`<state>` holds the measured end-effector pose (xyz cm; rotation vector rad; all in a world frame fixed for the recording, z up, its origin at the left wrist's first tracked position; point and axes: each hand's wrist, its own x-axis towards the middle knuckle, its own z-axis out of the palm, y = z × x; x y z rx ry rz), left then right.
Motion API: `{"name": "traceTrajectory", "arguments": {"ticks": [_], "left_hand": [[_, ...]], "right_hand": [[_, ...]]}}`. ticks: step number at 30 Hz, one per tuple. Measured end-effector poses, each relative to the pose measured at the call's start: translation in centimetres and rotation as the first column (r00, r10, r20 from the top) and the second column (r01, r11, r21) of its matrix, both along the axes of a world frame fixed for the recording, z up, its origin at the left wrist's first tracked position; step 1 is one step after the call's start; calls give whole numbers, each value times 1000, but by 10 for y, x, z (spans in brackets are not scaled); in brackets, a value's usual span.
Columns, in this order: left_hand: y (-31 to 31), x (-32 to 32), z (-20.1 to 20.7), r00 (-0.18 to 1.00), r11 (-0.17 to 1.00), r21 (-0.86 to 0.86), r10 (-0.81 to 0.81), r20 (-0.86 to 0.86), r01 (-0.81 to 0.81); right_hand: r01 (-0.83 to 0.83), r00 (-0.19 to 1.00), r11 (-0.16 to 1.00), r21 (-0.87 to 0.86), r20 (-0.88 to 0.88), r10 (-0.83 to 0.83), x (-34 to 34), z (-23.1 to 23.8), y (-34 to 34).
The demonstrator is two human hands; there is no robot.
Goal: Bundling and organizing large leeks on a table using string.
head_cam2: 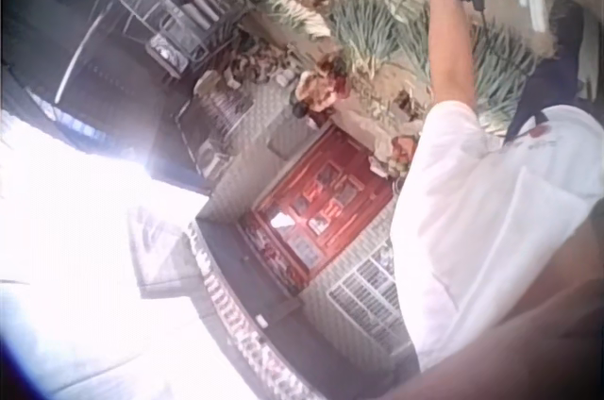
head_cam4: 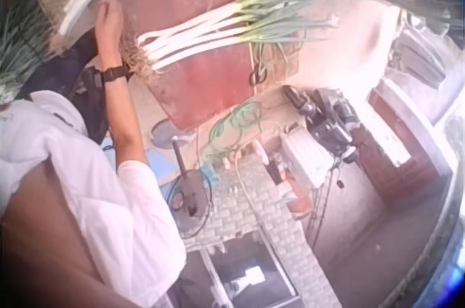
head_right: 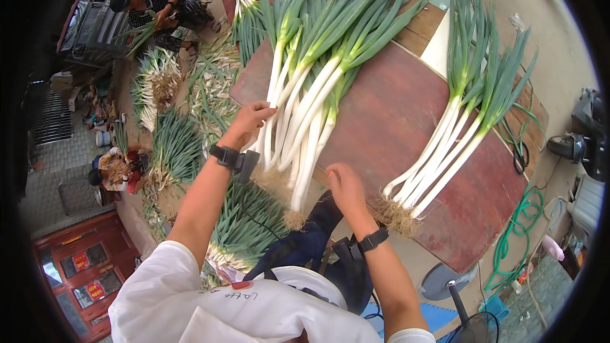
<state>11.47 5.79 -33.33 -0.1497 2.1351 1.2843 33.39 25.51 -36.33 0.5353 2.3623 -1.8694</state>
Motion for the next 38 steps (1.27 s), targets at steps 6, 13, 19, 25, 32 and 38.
{"name": "traceTrajectory", "arguments": {"ticks": [6,13,19,25,32,38], "left_hand": [[3,4,4,984,997,69,21,174,-33],[-17,6,-23,887,929,-364,-220,-406,63],[55,36,13,431,818,-558,-559,-709,143],[102,29,-31,583,773,-596,-593,-555,219],[139,17,-52,752,975,-219,-125,-647,-26],[125,-8,-57,758,994,-109,-68,-648,-4]], "right_hand": [[30,967,993,-113,254,-1,-28,-33,-36],[-36,929,997,68,370,9,-39,-13,-29],[-171,919,940,296,393,43,-39,5,-3],[-80,922,987,142,386,19,-38,2,-5],[171,954,944,-283,287,-87,-20,13,25],[28,969,901,-433,233,81,33,61,106]]}}
